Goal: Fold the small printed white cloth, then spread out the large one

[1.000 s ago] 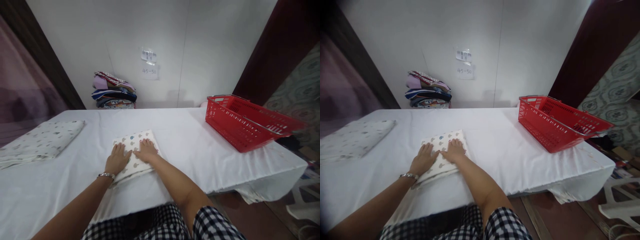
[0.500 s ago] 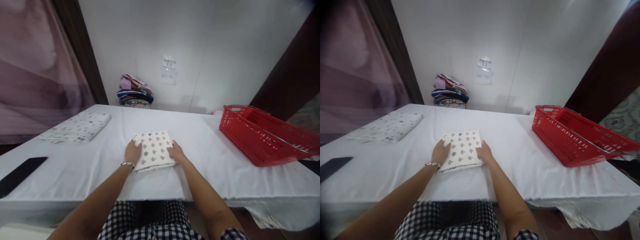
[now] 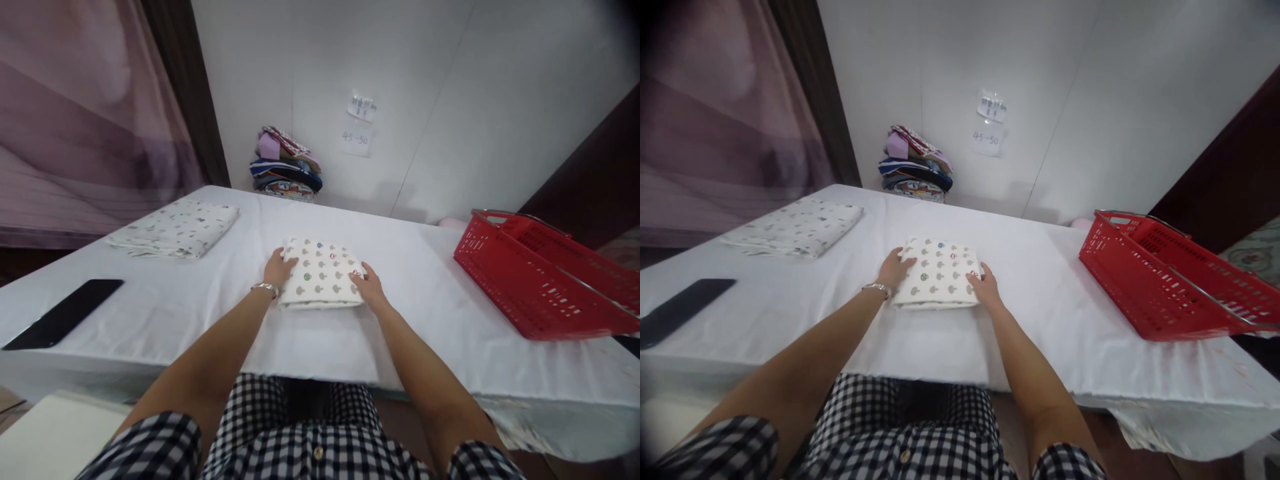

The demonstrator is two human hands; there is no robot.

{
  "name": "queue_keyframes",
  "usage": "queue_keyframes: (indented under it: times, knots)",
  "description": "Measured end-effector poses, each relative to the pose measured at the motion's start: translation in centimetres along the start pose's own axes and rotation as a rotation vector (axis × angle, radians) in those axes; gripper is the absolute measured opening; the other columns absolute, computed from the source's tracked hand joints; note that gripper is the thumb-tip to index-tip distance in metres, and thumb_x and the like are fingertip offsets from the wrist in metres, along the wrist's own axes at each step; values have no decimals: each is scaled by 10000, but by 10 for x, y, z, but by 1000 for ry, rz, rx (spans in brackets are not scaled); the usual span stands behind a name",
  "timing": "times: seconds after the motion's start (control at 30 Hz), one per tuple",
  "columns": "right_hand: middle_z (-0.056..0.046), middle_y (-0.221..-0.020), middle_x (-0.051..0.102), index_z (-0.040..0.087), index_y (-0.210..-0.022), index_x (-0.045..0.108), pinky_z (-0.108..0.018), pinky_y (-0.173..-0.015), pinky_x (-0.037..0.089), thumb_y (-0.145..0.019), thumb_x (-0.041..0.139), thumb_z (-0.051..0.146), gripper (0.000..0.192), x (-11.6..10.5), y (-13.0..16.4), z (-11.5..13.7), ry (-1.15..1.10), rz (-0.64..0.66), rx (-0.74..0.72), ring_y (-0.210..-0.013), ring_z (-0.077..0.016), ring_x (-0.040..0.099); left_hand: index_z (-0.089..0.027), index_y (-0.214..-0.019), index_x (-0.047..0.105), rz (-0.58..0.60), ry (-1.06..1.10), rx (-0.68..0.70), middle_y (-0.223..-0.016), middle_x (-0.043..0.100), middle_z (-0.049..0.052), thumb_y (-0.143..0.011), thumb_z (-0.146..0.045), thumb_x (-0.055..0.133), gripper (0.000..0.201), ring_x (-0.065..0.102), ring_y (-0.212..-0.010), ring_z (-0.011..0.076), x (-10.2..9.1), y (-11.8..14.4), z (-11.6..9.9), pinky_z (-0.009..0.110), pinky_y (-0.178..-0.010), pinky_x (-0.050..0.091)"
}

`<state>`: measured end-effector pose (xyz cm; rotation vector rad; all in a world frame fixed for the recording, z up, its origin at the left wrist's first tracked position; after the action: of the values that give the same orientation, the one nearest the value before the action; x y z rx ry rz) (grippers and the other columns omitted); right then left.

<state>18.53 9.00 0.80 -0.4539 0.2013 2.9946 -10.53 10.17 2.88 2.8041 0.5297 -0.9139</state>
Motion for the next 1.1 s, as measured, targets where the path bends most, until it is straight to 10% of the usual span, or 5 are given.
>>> queue_keyframes:
  times: [0.2, 0.37, 0.57, 1.1]
  knots:
    - [-103, -1065, 652, 165, -1370, 444, -334, -816, 496, -778, 601, 476, 687, -4, 6, -16, 214, -19, 19, -866, -200, 641, -161, -1236, 516, 29, -15, 10, -1222, 610, 134, -766, -410, 632, 544, 594, -1080, 257, 5, 7, 18, 353, -904, 460]
    - [-99, -1211, 587, 212, -1223, 572, -381, -869, 483, -873, 492, 387, 400, -15, 44, -16, 339, -129, -487, -1053, -225, 570, -185, -1286, 481, -5, 179, 127, -1228, 593, 118, -762, -397, 645, 588, 608, -1042, 218, 4, 43, 48, 344, -875, 497]
    - [-62, -1089, 656, 238, -1080, 646, -424, -954, 408, -921, 491, 295, 230, 18, 81, 6, 584, 37, -999, -1074, -222, 544, -246, -1102, 629, -165, -80, 760, -1273, 562, 76, -806, -421, 625, 344, 491, -1198, 249, -2, 91, 32, 434, -1013, 380]
    - [-72, -1099, 634, 240, -1103, 649, -401, -899, 412, -931, 468, 285, 254, 39, 82, 2, 634, 102, -1007, -1019, -217, 534, -226, -1049, 653, 83, -309, 907, -1025, 642, 75, -881, -345, 516, 248, 552, -1003, 221, 9, 109, 18, 399, -903, 409]
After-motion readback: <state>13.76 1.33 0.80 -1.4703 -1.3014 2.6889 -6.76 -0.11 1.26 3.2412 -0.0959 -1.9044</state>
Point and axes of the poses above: each hand's wrist, its own y-axis away from the middle knuckle, its own x-axis out of the palm, z = x × y, the point moved 4 cm from there along -y, towards the middle knuckle
